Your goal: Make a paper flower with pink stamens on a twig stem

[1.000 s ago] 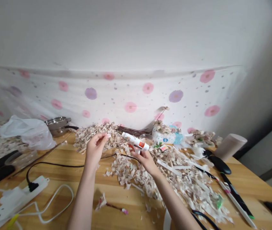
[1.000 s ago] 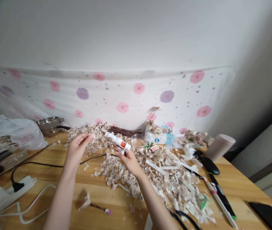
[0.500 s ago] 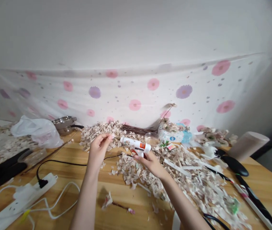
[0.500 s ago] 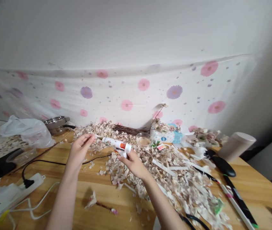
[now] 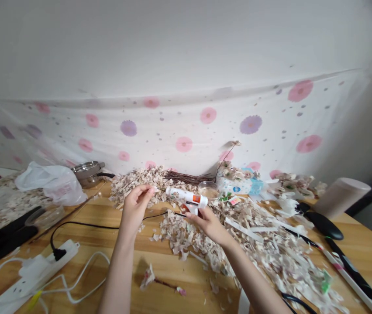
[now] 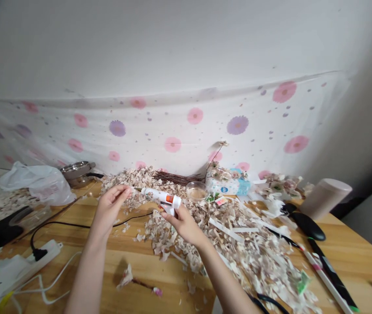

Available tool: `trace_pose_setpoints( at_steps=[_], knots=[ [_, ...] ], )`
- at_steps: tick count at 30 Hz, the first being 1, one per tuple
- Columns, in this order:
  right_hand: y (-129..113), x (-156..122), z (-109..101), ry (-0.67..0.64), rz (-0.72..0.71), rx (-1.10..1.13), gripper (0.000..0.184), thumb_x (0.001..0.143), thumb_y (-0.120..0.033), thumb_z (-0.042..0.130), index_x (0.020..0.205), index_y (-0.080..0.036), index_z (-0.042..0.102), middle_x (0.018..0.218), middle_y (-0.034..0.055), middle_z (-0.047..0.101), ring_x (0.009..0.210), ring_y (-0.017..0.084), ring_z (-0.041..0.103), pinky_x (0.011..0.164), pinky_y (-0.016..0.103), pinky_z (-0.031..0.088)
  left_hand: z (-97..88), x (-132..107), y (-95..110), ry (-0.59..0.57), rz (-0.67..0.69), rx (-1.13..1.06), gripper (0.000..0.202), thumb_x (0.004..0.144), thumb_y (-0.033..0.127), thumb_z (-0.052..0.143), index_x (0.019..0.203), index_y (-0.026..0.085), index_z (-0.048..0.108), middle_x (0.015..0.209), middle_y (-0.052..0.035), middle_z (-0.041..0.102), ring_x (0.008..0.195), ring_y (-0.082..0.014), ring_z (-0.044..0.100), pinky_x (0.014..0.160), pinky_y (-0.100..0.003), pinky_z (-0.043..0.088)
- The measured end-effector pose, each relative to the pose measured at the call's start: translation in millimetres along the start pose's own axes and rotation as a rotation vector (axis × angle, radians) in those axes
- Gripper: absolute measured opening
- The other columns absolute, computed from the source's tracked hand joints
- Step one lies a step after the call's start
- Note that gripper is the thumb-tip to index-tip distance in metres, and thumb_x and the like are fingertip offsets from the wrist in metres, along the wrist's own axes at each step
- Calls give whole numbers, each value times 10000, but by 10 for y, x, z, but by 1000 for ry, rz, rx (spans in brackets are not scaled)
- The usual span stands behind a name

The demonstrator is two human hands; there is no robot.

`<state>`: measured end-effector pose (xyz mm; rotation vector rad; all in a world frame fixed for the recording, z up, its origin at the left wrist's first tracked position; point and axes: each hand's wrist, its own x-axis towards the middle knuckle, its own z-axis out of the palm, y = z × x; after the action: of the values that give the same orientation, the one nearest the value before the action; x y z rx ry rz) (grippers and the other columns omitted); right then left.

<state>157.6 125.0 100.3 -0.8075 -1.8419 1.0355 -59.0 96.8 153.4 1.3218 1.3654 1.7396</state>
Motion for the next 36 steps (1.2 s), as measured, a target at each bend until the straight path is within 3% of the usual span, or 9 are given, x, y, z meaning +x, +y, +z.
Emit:
trace_pose_setpoints(
  at_steps=[22,36],
  knots=[
    [-32,-22,-28,-81,5,-67,304,885,-470,500,865,-189,613,835,31,603,794,204,548,749,306,436,-35,0,1,-5,12,-6,323,720,422,703,871,139,666,847,-59,690,821,-191,637,792,-287,484],
    [-47,-36,-22,-63,22,-95,338,886,-479,486,927,-180,636,933,57,634,898,237,558,823,339,426,-33,4,8,-31,13,-11,332,731,426,696,893,138,659,888,-72,694,870,-202,642,828,-300,486]
  ],
)
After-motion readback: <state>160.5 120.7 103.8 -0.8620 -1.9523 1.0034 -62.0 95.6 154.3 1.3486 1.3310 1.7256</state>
